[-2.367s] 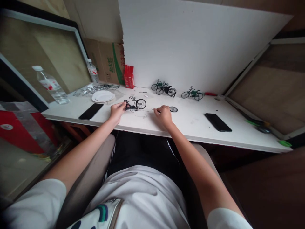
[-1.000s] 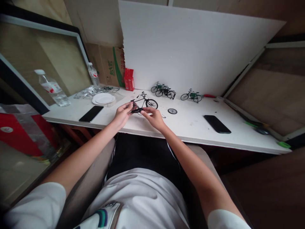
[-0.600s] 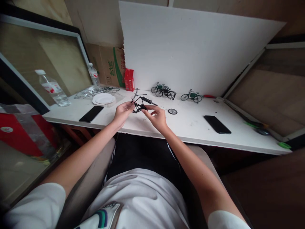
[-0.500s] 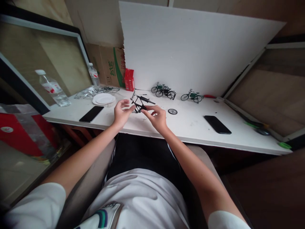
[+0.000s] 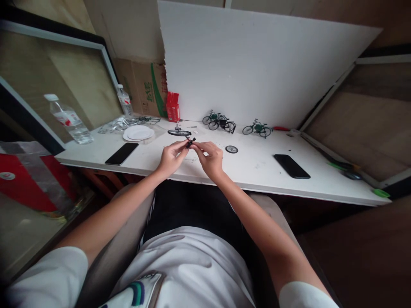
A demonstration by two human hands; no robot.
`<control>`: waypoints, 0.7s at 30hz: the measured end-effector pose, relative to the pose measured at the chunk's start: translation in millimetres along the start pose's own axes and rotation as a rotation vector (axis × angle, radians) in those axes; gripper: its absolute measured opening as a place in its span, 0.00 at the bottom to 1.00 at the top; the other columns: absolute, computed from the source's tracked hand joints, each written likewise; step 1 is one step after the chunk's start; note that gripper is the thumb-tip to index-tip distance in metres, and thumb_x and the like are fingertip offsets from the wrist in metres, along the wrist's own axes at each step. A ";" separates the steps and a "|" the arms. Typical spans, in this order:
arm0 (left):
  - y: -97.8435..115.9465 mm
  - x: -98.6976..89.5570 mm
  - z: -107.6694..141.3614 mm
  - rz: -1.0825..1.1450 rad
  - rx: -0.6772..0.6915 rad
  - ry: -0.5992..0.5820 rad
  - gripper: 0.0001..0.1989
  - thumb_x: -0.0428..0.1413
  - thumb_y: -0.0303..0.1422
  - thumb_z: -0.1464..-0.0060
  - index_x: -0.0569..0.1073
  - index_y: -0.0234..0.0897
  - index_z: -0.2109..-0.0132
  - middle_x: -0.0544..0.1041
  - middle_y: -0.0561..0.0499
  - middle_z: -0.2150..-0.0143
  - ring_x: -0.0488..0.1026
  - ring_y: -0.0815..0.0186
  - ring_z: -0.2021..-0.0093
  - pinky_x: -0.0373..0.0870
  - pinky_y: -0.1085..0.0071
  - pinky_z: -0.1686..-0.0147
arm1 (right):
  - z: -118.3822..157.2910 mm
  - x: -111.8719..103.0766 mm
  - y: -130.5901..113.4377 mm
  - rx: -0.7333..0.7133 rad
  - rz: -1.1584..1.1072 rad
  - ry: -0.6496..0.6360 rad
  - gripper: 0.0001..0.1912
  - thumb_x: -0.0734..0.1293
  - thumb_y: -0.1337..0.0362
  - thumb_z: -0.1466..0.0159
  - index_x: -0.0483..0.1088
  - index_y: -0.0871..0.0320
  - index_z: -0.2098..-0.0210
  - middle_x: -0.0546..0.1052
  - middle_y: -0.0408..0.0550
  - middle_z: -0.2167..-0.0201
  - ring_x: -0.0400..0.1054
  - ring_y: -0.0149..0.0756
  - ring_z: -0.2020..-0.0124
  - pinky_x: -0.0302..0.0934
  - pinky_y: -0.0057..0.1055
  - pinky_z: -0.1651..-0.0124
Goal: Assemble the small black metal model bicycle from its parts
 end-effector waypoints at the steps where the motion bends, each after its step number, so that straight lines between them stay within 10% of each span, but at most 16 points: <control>1: -0.7 1.1 0.1 0.019 0.005 -0.014 0.21 0.64 0.41 0.36 0.82 0.37 0.40 0.82 0.39 0.42 0.82 0.56 0.45 0.80 0.59 0.43 | -1.1 -1.1 -1.2 0.007 -0.001 0.005 0.13 0.71 0.52 0.27 0.85 0.51 0.56 0.87 0.49 0.62 0.80 0.41 0.63 0.77 0.40 0.58; 21: 17.4 3.4 0.2 0.202 -0.192 0.119 0.28 0.67 0.52 0.41 0.82 0.34 0.44 0.83 0.38 0.42 0.80 0.52 0.42 0.76 0.58 0.39 | -8.1 0.9 -14.4 -0.123 0.082 -0.095 0.10 0.70 0.56 0.27 0.85 0.49 0.54 0.85 0.51 0.63 0.75 0.44 0.57 0.74 0.45 0.53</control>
Point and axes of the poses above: each hand's wrist, its own z-axis away from the middle knuckle, its own x-axis out of the palm, y = z × x, the point moved 6 cm from there along -z, towards the middle knuckle
